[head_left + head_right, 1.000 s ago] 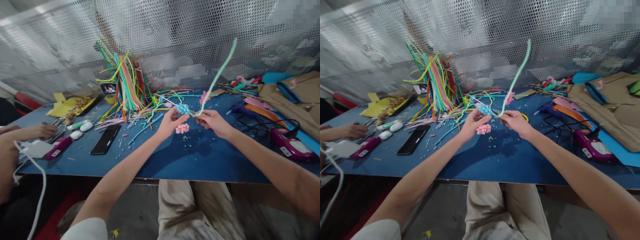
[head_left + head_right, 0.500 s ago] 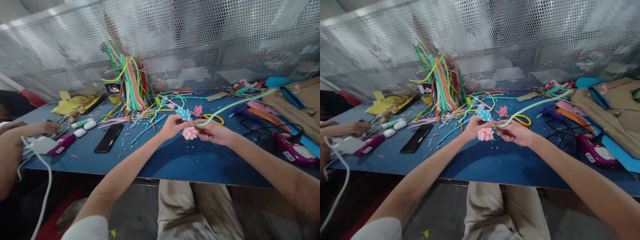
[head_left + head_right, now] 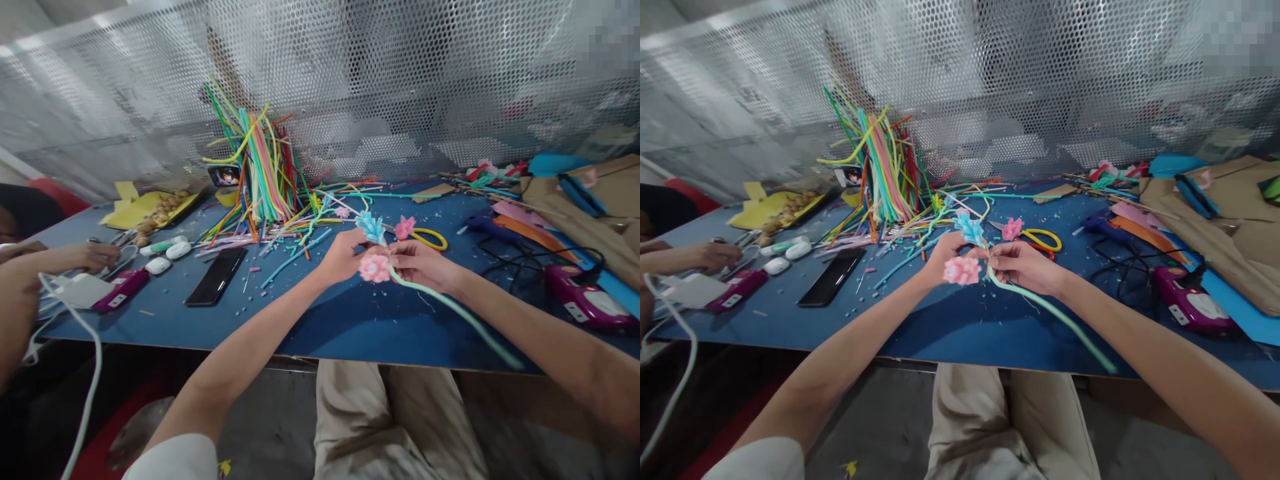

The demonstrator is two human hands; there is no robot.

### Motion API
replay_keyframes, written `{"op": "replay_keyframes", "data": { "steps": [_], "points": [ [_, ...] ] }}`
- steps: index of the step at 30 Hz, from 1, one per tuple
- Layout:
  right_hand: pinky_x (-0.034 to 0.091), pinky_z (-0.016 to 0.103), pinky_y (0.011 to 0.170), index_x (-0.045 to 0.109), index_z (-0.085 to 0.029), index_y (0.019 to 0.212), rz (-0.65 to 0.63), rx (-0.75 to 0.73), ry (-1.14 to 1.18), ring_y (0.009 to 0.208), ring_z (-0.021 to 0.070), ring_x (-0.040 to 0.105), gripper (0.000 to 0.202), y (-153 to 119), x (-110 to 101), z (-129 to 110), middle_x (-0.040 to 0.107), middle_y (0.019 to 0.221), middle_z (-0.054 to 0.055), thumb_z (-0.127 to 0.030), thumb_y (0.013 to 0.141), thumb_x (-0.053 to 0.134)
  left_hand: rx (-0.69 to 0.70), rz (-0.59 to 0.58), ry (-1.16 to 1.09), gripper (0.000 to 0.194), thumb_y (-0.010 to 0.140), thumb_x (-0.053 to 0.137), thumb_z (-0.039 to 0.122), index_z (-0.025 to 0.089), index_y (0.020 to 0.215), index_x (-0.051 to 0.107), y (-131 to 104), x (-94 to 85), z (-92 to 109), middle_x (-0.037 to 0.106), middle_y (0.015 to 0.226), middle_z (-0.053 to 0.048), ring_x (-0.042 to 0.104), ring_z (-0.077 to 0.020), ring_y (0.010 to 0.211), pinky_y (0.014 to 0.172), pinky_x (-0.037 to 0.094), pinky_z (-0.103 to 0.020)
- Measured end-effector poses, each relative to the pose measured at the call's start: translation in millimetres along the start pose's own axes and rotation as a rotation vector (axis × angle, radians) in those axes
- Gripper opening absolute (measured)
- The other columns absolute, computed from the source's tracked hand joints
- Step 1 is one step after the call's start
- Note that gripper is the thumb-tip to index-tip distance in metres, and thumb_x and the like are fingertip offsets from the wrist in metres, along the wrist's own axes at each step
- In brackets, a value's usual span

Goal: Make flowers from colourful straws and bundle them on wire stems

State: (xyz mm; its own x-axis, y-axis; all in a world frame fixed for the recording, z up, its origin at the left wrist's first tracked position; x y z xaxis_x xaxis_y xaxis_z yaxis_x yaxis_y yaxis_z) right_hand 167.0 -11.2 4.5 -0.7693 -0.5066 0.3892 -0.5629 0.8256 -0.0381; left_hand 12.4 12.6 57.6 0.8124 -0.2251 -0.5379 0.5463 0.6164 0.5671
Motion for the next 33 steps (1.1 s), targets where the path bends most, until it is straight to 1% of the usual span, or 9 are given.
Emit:
{"op": "replay_keyframes", "data": {
  "steps": [5, 11, 15, 18, 21, 24, 28, 30, 33],
  "points": [
    [0.050, 0.026, 0.059, 0.071, -0.020, 0.074, 0.043, -0.111, -0.042, 0.059, 0.0121, 0.060, 0.020, -1, 8, -7, 0.065, 0.066, 0.000, -0.033, 0.074, 0.085, -0.120, 0.007, -0.178, 0.025, 0.085, 0.074, 0.044, 0.019, 0.083, 0.076, -2, 2.0, -2, 0.073, 0.081, -0.004, 0.064, -0.0157, 0.074, 0.071, 0.049, -0.028],
    [0.046, 0.028, 0.062, 0.074, -0.021, 0.072, 0.243, -0.245, -0.092, 0.063, 0.0126, 0.056, 0.016, -3, 3, -19, 0.063, 0.068, 0.000, -0.033, 0.072, 0.085, -0.336, 0.042, -0.492, 0.027, 0.080, 0.078, 0.039, 0.016, 0.090, 0.069, -5, 10.3, -9, 0.069, 0.081, -0.002, 0.064, -0.0132, 0.071, 0.070, 0.053, -0.027],
    [0.045, 0.028, 0.063, 0.076, -0.021, 0.074, 0.406, -0.335, -0.057, 0.065, 0.0118, 0.056, 0.011, -2, -6, -23, 0.066, 0.072, 0.001, -0.029, 0.072, 0.083, -0.467, -0.120, -0.777, 0.041, 0.072, 0.084, 0.028, 0.018, 0.105, 0.061, -7, 24.8, -3, 0.068, 0.097, -0.005, 0.069, -0.0166, 0.083, 0.077, 0.060, -0.033],
    [0.047, 0.028, 0.066, 0.075, -0.021, 0.074, 0.475, -0.375, -0.027, 0.068, 0.0124, 0.058, 0.011, -2, -9, -23, 0.068, 0.075, 0.001, -0.028, 0.071, 0.084, -0.517, -0.183, -0.884, 0.042, 0.079, 0.080, 0.035, 0.018, 0.110, 0.058, -9, 32.8, 5, 0.067, 0.101, -0.006, 0.070, -0.0174, 0.088, 0.082, 0.061, -0.036],
    [0.049, 0.030, 0.069, 0.075, -0.022, 0.073, 0.512, -0.393, -0.019, 0.072, 0.0140, 0.061, 0.014, -2, -8, -22, 0.070, 0.079, 0.001, -0.030, 0.068, 0.085, -0.555, -0.113, -0.883, 0.042, 0.082, 0.079, 0.044, 0.018, 0.105, 0.055, -10, 35.7, 6, 0.066, 0.087, -0.001, 0.070, -0.0136, 0.074, 0.075, 0.061, -0.032],
    [0.050, 0.031, 0.071, 0.075, -0.023, 0.073, 0.468, -0.385, -0.021, 0.072, 0.0145, 0.060, 0.013, -1, -2, -21, 0.069, 0.076, 0.001, -0.031, 0.070, 0.084, -0.582, -0.059, -0.844, 0.043, 0.078, 0.083, 0.044, 0.019, 0.099, 0.055, -9, 36.8, 3, 0.064, 0.078, 0.003, 0.065, -0.0105, 0.065, 0.063, 0.058, -0.025],
    [0.049, 0.031, 0.071, 0.073, -0.022, 0.068, 0.403, -0.411, -0.047, 0.070, 0.0137, 0.057, 0.015, -2, 3, -24, 0.063, 0.071, 0.001, -0.031, 0.077, 0.079, -0.525, 0.033, -0.746, 0.036, 0.082, 0.078, 0.046, 0.017, 0.093, 0.059, -7, 30.8, 2, 0.067, 0.080, 0.000, 0.050, -0.0042, 0.050, 0.043, 0.038, -0.017],
    [0.048, 0.031, 0.070, 0.071, -0.022, 0.068, 0.419, -0.408, -0.062, 0.070, 0.0141, 0.057, 0.017, -3, 2, -24, 0.062, 0.070, 0.001, -0.032, 0.079, 0.078, -0.497, 0.068, -0.686, 0.035, 0.084, 0.076, 0.047, 0.016, 0.090, 0.062, -6, 27.5, 2, 0.068, 0.078, -0.001, 0.041, -0.0027, 0.047, 0.041, 0.030, -0.017],
    [0.048, 0.031, 0.067, 0.070, -0.022, 0.073, 0.449, -0.383, -0.064, 0.069, 0.0149, 0.058, 0.016, -3, 0, -24, 0.062, 0.071, 0.001, -0.035, 0.078, 0.077, -0.438, 0.099, -0.567, 0.034, 0.085, 0.075, 0.048, 0.016, 0.086, 0.067, -4, 23.5, 4, 0.068, 0.073, -0.001, 0.040, -0.0040, 0.047, 0.045, 0.031, -0.020]
  ]
}}
Point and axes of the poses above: each hand's wrist, its own y-axis towards the middle knuckle, its own x-axis out of the palm, z = x × y, the point moved 5 cm from there along y, towards the middle knuckle
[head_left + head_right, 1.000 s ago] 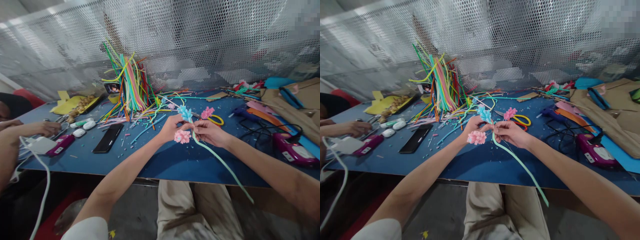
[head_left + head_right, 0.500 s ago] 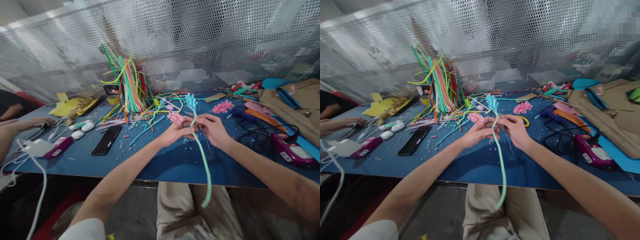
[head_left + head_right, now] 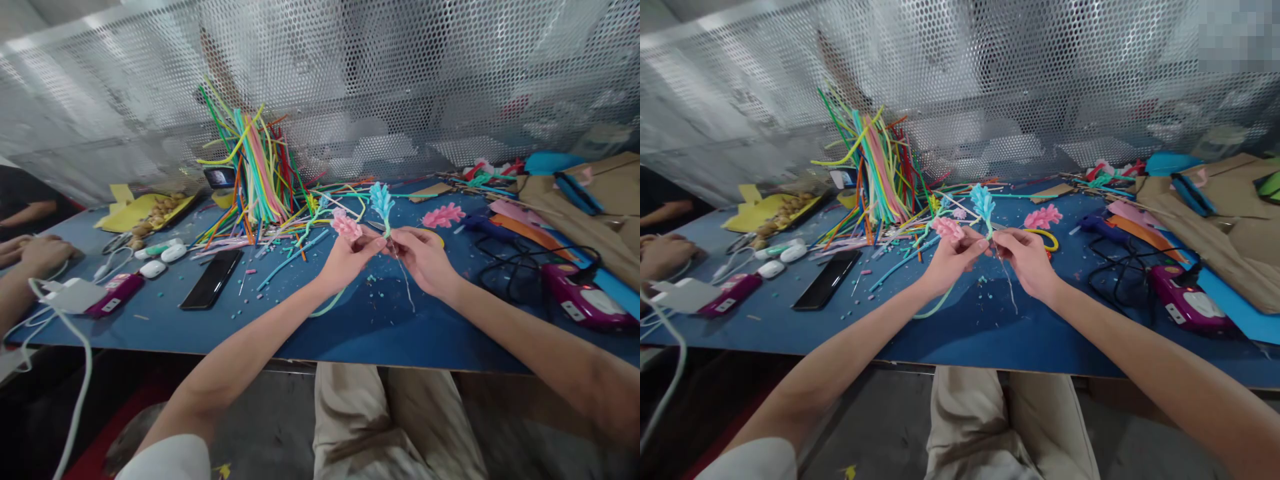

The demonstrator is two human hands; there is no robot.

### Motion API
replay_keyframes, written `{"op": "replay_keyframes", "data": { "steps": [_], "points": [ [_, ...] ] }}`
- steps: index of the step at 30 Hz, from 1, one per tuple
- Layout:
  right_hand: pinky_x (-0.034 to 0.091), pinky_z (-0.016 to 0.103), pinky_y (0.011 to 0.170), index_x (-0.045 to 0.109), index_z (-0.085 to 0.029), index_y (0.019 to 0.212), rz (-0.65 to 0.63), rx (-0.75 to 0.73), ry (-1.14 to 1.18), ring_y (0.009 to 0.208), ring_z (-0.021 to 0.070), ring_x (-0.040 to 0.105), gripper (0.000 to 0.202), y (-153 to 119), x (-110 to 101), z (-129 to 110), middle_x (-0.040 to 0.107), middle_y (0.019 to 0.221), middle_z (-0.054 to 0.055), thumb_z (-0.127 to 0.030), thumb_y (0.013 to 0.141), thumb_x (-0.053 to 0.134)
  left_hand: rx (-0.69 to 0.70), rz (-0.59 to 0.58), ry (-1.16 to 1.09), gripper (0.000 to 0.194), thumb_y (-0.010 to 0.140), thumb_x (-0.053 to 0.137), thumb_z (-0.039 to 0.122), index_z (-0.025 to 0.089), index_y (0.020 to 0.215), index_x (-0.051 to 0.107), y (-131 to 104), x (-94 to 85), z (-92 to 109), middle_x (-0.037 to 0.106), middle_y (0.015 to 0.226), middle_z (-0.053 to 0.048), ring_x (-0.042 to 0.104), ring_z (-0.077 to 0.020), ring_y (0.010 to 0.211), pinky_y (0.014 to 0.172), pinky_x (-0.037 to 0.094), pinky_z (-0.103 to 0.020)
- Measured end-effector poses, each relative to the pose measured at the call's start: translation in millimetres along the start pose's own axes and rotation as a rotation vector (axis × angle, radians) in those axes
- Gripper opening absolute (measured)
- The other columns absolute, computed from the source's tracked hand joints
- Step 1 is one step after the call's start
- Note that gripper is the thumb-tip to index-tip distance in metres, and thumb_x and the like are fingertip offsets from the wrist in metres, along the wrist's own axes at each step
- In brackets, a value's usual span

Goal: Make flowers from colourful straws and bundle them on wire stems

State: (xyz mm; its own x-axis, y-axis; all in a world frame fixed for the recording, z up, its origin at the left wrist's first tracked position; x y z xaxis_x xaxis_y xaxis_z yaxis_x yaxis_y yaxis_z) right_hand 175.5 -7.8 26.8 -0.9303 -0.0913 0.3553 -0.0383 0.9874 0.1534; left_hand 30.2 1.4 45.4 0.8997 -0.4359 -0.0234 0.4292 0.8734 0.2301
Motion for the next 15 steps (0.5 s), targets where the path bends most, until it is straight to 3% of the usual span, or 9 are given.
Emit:
{"op": "replay_keyframes", "data": {
  "steps": [6, 12, 15],
  "points": [
    [0.049, 0.029, 0.068, 0.071, -0.021, 0.082, 0.012, 0.024, 0.070, 0.070, 0.0131, 0.060, 0.016, -0.2, 3.0, 1.0, 0.063, 0.073, 0.000, -0.032, 0.076, 0.080, 0.126, 0.048, 0.197, 0.031, 0.089, 0.070, 0.047, 0.016, 0.088, 0.072, -0.2, -3.9, 2.4, 0.071, 0.076, -0.002, 0.053, -0.0083, 0.056, 0.056, 0.043, -0.022],
    [0.054, 0.026, 0.071, 0.071, -0.021, 0.083, -0.003, 0.130, 0.157, 0.070, 0.0117, 0.061, 0.017, -1.1, 1.5, 6.4, 0.064, 0.076, 0.000, -0.031, 0.076, 0.081, 0.074, 0.041, 0.152, 0.036, 0.088, 0.069, 0.052, 0.015, 0.089, 0.068, -1.5, -3.4, 0.7, 0.068, 0.071, -0.001, 0.051, -0.0070, 0.048, 0.049, 0.044, -0.022],
    [0.056, 0.025, 0.069, 0.067, -0.022, 0.082, -0.068, 0.177, 0.109, 0.067, 0.0106, 0.060, 0.018, -1.0, 1.7, 6.1, 0.063, 0.075, -0.001, -0.034, 0.077, 0.080, 0.014, 0.032, 0.076, 0.037, 0.086, 0.071, 0.053, 0.016, 0.088, 0.065, -3.6, -1.1, -0.4, 0.059, 0.059, 0.004, 0.041, -0.0047, 0.040, 0.041, 0.034, -0.021]
  ]
}}
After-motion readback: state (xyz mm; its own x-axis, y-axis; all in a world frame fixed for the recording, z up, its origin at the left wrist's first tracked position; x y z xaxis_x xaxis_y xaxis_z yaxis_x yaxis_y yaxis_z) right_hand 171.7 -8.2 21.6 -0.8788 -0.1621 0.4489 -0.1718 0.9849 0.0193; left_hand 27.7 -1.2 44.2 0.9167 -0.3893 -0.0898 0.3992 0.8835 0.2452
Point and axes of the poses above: each hand's wrist, its own y-axis towards the middle knuckle, its own x-axis out of the palm, z = x × y, the point moved 5 cm from there along y, towards the middle knuckle
